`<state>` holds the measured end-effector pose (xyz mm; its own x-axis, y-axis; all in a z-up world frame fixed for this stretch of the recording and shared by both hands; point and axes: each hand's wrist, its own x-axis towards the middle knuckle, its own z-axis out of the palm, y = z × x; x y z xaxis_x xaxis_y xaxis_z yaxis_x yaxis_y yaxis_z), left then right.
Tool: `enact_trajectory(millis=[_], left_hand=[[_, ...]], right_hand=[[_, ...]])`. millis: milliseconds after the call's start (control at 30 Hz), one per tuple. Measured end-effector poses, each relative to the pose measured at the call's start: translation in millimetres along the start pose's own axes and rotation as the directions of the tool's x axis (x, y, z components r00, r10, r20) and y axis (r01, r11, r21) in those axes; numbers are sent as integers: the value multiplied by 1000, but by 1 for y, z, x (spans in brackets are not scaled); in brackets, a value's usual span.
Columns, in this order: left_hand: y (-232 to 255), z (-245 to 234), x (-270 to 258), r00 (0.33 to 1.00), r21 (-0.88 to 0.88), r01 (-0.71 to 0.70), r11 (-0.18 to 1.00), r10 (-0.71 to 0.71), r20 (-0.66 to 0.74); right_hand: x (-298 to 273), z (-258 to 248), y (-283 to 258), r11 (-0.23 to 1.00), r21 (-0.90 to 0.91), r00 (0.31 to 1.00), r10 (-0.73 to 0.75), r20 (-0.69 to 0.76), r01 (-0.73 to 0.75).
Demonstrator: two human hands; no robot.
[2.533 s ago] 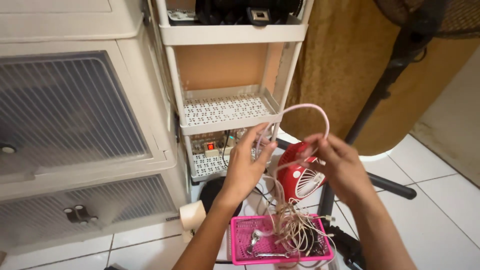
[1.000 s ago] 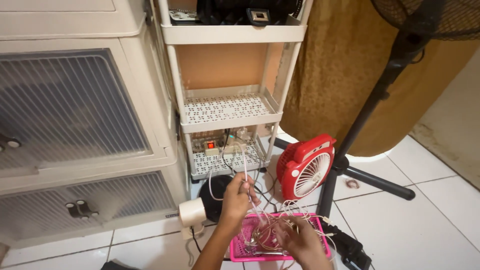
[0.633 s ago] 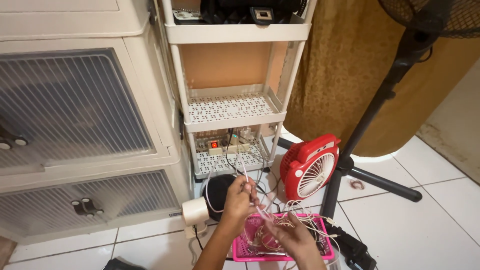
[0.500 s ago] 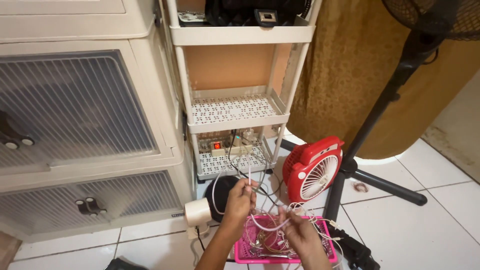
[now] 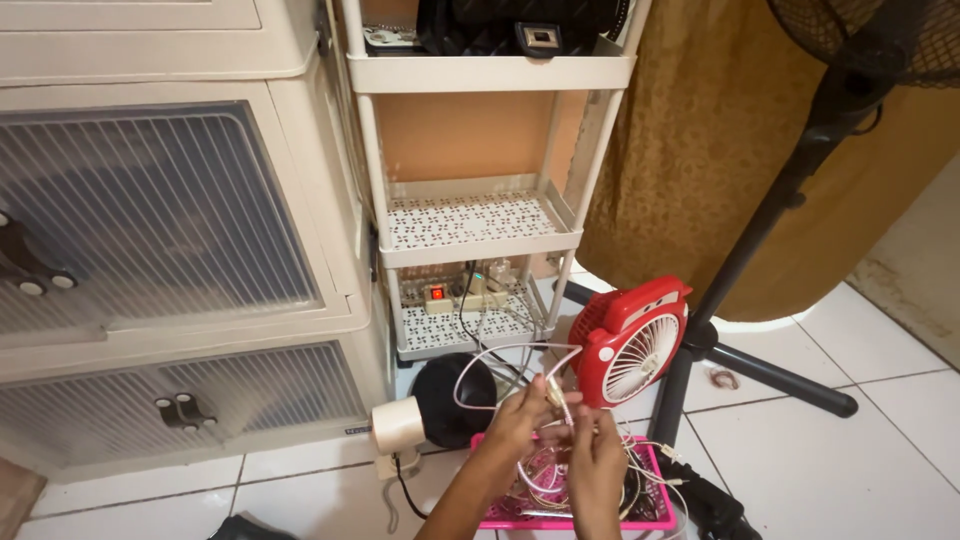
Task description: Untangling and organizing several electronic cables into a pink storage basket.
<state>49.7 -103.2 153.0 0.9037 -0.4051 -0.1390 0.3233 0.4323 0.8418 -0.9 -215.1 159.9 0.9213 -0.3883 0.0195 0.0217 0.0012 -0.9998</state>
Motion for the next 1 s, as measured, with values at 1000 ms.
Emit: enact_trajectory(millis=[1000], left_hand=[[21,16,-14,967,53,-230,972,234,-100]], right_hand=[[-2,17,-45,924,374,994,37,105,-74]])
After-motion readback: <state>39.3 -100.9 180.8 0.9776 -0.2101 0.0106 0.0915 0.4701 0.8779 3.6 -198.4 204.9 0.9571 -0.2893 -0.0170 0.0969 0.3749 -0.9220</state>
